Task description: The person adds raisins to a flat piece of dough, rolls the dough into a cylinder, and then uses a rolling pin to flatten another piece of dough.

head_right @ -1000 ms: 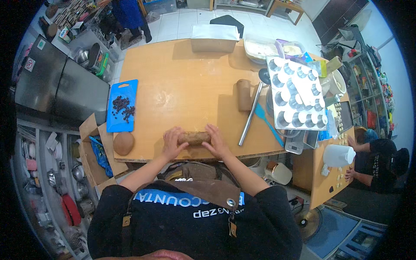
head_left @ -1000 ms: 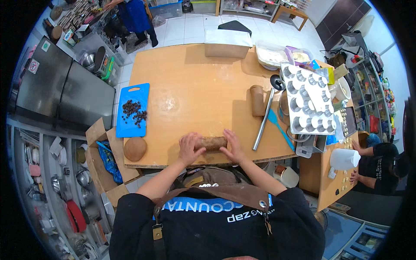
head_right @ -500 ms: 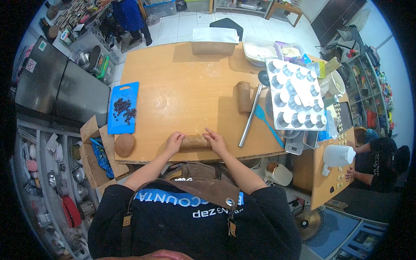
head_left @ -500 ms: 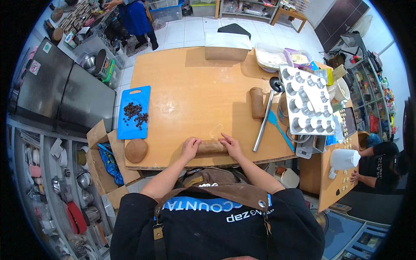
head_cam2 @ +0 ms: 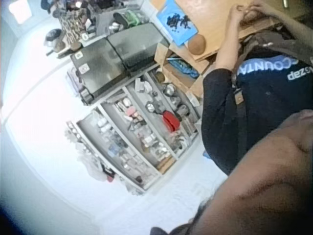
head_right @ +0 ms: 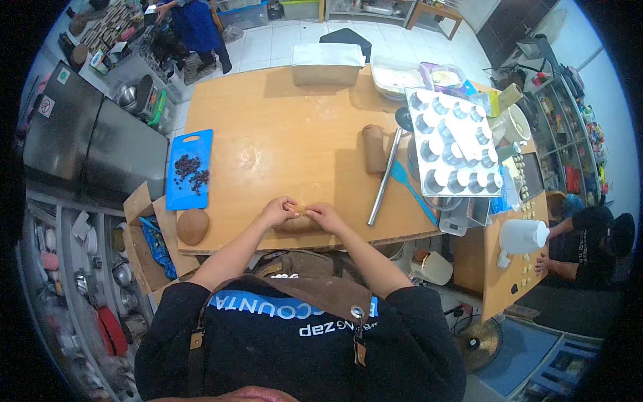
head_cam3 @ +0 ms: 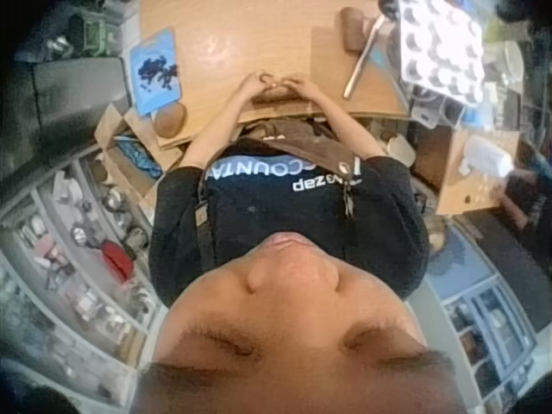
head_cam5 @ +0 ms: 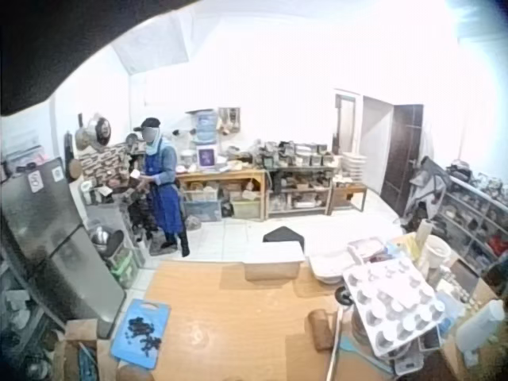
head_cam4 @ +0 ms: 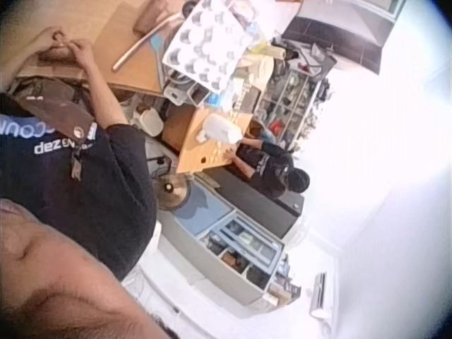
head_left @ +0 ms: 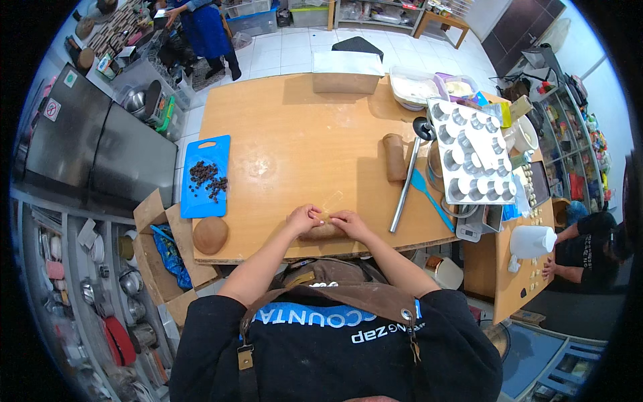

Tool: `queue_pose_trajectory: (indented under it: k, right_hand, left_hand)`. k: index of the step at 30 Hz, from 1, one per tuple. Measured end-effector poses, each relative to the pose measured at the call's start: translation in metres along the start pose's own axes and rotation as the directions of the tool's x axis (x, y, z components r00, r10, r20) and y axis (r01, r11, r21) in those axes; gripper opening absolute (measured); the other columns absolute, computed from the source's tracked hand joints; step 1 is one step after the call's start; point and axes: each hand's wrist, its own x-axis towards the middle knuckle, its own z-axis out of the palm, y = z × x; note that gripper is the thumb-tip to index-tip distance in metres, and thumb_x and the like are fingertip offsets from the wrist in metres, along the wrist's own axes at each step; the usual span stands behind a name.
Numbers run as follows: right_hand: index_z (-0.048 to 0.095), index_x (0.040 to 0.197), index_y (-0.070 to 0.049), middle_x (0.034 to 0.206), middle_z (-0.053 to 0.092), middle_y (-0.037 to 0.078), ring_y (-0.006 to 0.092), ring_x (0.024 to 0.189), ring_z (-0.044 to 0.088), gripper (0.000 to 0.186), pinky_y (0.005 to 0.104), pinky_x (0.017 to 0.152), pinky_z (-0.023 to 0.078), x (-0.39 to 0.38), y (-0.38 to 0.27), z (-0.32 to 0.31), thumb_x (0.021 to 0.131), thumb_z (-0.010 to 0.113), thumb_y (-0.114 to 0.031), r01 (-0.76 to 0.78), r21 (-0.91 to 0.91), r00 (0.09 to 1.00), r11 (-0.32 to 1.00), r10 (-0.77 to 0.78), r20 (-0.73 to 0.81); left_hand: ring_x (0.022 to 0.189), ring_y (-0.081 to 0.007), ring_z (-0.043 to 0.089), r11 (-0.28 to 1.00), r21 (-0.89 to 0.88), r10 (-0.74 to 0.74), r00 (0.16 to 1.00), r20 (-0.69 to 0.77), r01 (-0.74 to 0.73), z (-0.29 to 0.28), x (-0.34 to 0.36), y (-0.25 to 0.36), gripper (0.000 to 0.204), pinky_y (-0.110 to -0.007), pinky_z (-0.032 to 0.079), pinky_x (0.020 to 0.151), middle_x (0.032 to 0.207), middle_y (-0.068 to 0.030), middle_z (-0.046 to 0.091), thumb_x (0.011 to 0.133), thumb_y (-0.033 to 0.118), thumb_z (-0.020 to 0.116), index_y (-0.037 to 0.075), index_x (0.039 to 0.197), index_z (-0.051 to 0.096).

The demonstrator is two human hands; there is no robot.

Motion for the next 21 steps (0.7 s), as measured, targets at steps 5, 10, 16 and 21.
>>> queue_pose_trajectory:
  k: [5, 10, 16, 21]
  right_hand:
    - [0.071, 0.099, -0.003, 0.084, 0.071, 0.01, 0.017, 0.074, 0.064, 0.027, 0.0317, 0.07, 0.051, 0.002, -0.023, 0.005, 0.087, 0.067, -0.027, -0.244, -0.106, 0.963, 0.964, 0.254, 0.088]
    - [0.072, 0.098, -0.005, 0.085, 0.071, 0.011, 0.0185, 0.077, 0.066, 0.028, 0.0335, 0.073, 0.051, 0.004, -0.008, 0.014, 0.086, 0.067, -0.03, -0.138, 0.001, 0.99, 0.99, 0.138, -0.014]
    - [0.074, 0.095, -0.011, 0.087, 0.071, 0.011, 0.0244, 0.083, 0.067, 0.029, 0.0364, 0.077, 0.051, 0.008, -0.029, 0.012, 0.085, 0.066, -0.037, -0.212, -0.253, 0.962, 0.944, 0.247, 0.113]
    - [0.073, 0.093, -0.009, 0.083, 0.069, 0.012, 0.0212, 0.079, 0.066, 0.032, 0.0346, 0.074, 0.051, 0.011, -0.008, 0.018, 0.086, 0.064, -0.039, -0.257, -0.278, 0.959, 0.925, 0.279, 0.041]
  left_hand:
    - [0.101, -0.0182, 0.062, 0.99, -0.003, 0.142, 0.984, -0.107, -0.143, 0.012, 0.008, -0.024, 0.034, -0.038, 0.047, 0.085, 0.101, -0.0023, 0.069, 0.077, 0.05, 0.07, 0.02, 0.093, 0.074]
    - [0.099, -0.0221, 0.061, 0.981, 0.179, 0.118, 0.968, -0.222, -0.078, 0.02, -0.009, -0.005, 0.027, -0.044, 0.039, 0.087, 0.094, 0.0012, 0.068, 0.081, 0.046, 0.065, 0.021, 0.09, 0.074]
    - [0.091, -0.0232, 0.062, 0.939, 0.298, 0.29, 0.865, -0.409, -0.174, 0.03, -0.015, -0.011, 0.021, -0.042, 0.039, 0.083, 0.087, -0.0017, 0.069, 0.081, 0.041, 0.066, 0.022, 0.086, 0.074]
    - [0.091, -0.023, 0.063, 0.945, 0.301, 0.225, 0.921, -0.319, -0.127, 0.025, -0.019, 0.002, 0.025, -0.042, 0.039, 0.082, 0.087, -0.0021, 0.07, 0.08, 0.045, 0.066, 0.023, 0.084, 0.075]
